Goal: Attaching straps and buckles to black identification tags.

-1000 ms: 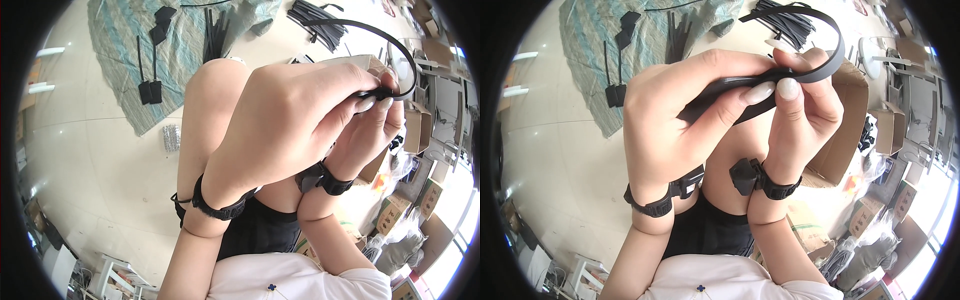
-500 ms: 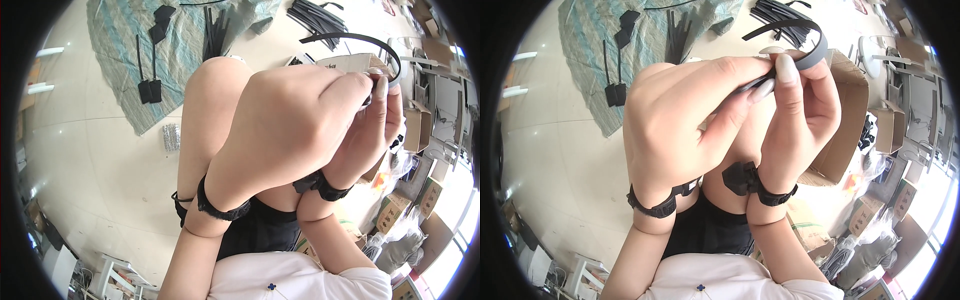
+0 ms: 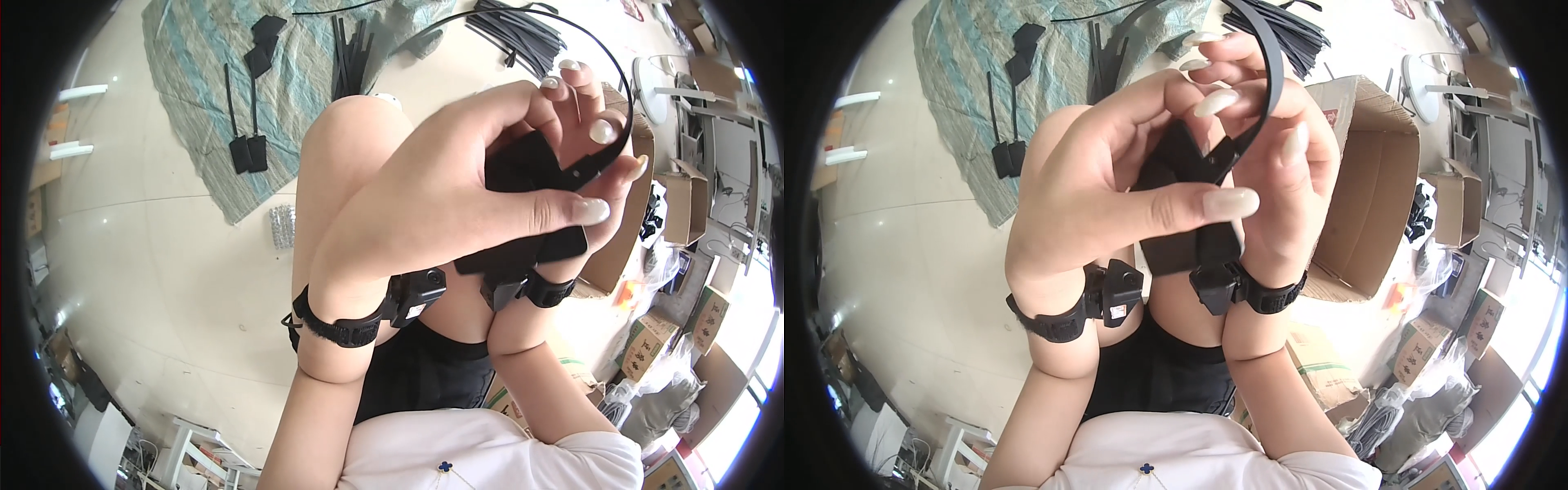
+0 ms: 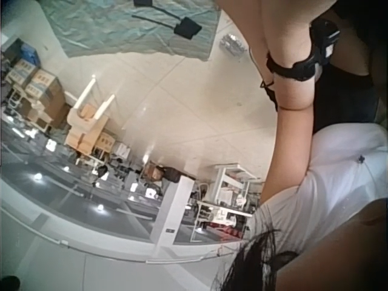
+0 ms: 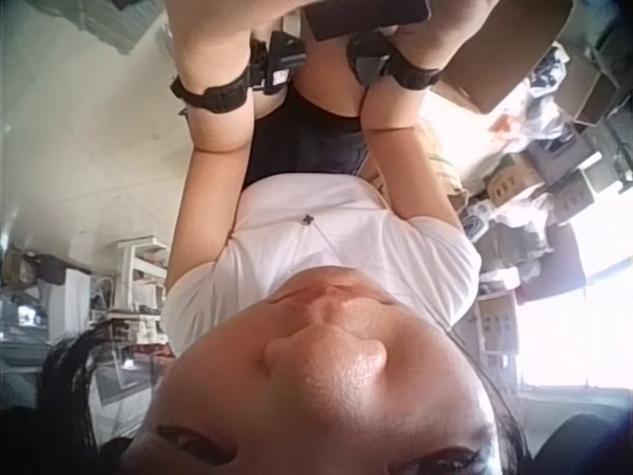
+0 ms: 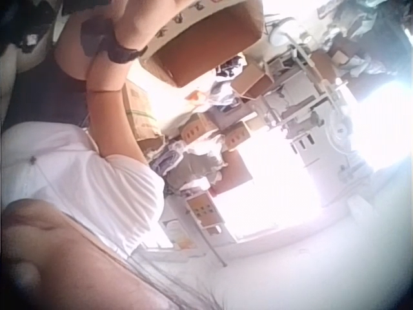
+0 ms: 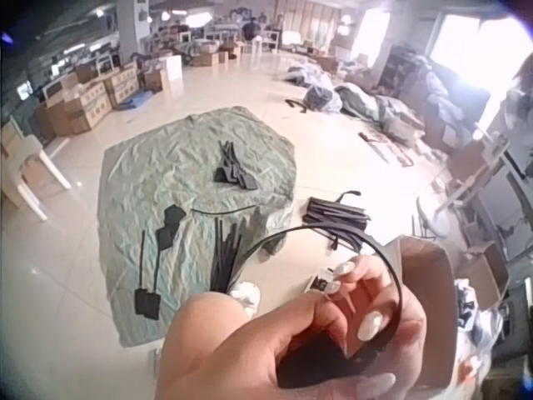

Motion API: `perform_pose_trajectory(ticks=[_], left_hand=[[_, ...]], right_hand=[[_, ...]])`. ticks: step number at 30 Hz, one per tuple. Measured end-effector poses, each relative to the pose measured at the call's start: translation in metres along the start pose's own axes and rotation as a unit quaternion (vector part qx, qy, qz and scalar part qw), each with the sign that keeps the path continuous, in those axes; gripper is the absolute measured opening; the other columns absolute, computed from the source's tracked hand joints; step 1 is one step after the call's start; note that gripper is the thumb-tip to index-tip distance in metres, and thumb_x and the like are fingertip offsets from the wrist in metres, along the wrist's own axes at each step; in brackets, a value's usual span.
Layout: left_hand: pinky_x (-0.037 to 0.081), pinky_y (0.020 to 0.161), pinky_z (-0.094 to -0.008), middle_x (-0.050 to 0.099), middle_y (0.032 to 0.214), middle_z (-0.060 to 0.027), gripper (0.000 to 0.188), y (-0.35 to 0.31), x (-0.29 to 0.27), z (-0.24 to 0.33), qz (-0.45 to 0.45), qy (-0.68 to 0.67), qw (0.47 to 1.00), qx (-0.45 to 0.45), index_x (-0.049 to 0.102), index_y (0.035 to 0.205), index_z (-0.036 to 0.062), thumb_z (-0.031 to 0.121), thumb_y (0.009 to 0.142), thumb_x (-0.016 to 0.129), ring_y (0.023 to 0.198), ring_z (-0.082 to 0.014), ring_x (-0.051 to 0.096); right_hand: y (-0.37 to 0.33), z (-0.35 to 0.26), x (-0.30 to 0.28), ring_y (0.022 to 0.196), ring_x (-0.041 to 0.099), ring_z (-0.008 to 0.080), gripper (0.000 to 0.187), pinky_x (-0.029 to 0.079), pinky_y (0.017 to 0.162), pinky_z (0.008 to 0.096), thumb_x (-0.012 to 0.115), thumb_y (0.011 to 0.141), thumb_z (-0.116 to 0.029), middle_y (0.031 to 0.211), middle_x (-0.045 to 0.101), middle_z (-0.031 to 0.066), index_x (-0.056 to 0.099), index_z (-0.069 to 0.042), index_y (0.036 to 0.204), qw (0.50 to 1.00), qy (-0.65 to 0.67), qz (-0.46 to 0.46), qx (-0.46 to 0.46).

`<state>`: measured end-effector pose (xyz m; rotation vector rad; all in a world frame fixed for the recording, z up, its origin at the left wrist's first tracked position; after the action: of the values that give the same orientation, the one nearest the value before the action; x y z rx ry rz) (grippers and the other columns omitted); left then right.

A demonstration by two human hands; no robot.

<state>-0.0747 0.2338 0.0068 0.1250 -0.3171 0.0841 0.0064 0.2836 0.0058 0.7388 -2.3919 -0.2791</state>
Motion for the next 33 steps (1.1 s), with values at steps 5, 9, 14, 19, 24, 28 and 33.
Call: perform_pose_trajectory(ticks=[5,9,14,19,24,28,33], left_hand=[[0.043,0.059,-0.0194,0.053,0.067,0.0003,0.026,-0.002,-0.011,0.019,0.103,0.240,0.962,0.080,0.050,0.076,0.0038,0.006,0.064,0.073,0.061,-0.0062,0.051],[0.043,0.055,-0.0209,0.051,0.064,-0.0010,0.027,-0.002,-0.009,0.028,0.109,0.321,0.933,0.121,0.048,0.073,0.0048,0.002,0.061,0.071,0.057,-0.0084,0.051],[0.044,0.059,-0.0210,0.054,0.066,-0.0027,0.021,-0.003,-0.012,0.013,0.097,0.251,0.962,0.041,0.049,0.076,0.0024,0.004,0.066,0.068,0.061,-0.0087,0.054],[0.043,0.060,-0.0192,0.056,0.070,-0.0035,0.019,-0.002,-0.008,-0.003,0.029,0.181,0.982,-0.048,0.052,0.084,-0.0018,0.013,0.076,0.062,0.065,-0.0062,0.054],[0.036,0.055,-0.0161,0.053,0.069,0.0013,0.015,-0.005,-0.013,-0.022,0.049,0.167,0.973,-0.151,0.052,0.081,-0.0013,0.013,0.081,0.056,0.062,-0.0022,0.047],[0.041,0.056,-0.0195,0.055,0.073,-0.0045,0.011,-0.010,-0.019,-0.017,0.156,-0.025,0.982,-0.103,0.052,0.087,-0.0015,0.006,0.080,0.054,0.060,-0.0092,0.052],[0.042,0.069,-0.0252,0.055,0.082,-0.0098,0.023,-0.021,-0.059,-0.011,0.259,-0.061,0.957,-0.112,0.052,0.097,-0.0036,0.015,0.085,0.047,0.070,-0.0159,0.052]], right_hand=[[0.005,-0.002,0.000,0.078,0.047,0.0095,0.014,0.037,0.071,0.0222,0.053,0.081,-0.016,0.085,0.049,0.0014,0.050,-0.002,0.086,0.985,-0.166,0.015,0.053],[-0.008,0.013,-0.017,0.064,0.042,0.0018,0.013,0.032,0.055,0.0162,0.058,0.081,-0.015,0.072,0.052,-0.0048,0.058,-0.003,0.086,0.962,-0.185,0.113,0.164],[-0.010,0.014,-0.016,0.062,0.044,0.0010,0.012,0.033,0.055,0.0153,0.054,0.085,-0.012,0.070,0.054,-0.0047,0.059,-0.001,0.087,0.970,-0.154,0.084,0.170],[-0.004,0.015,-0.005,0.065,0.045,0.0019,0.014,0.034,0.057,0.0158,0.051,0.087,-0.012,0.071,0.053,-0.0044,0.059,0.000,0.090,0.984,-0.095,0.023,0.148],[-0.006,0.003,-0.012,0.060,0.041,0.0031,0.020,0.034,0.055,0.0174,0.050,0.088,-0.018,0.065,0.047,-0.0048,0.057,0.000,0.083,0.972,-0.174,0.101,0.119],[0.003,-0.022,-0.047,0.054,0.042,0.0034,0.025,0.032,0.050,0.0166,0.048,0.089,-0.018,0.060,0.046,-0.0031,0.052,-0.001,0.072,0.943,-0.272,0.054,0.184],[-0.032,-0.017,-0.154,0.058,0.048,0.0047,0.020,0.037,0.052,0.0179,0.048,0.088,-0.016,0.065,0.055,-0.0004,0.059,0.000,0.085,0.863,-0.429,0.103,0.245]])
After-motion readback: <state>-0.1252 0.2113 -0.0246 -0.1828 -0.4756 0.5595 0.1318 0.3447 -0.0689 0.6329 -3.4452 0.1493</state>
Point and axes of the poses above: each hand's wrist, its own y-axis towards the middle knuckle, its own x-axis out of the palm, z = x × y, the point moved 10 cm from there along y, towards the middle knuckle
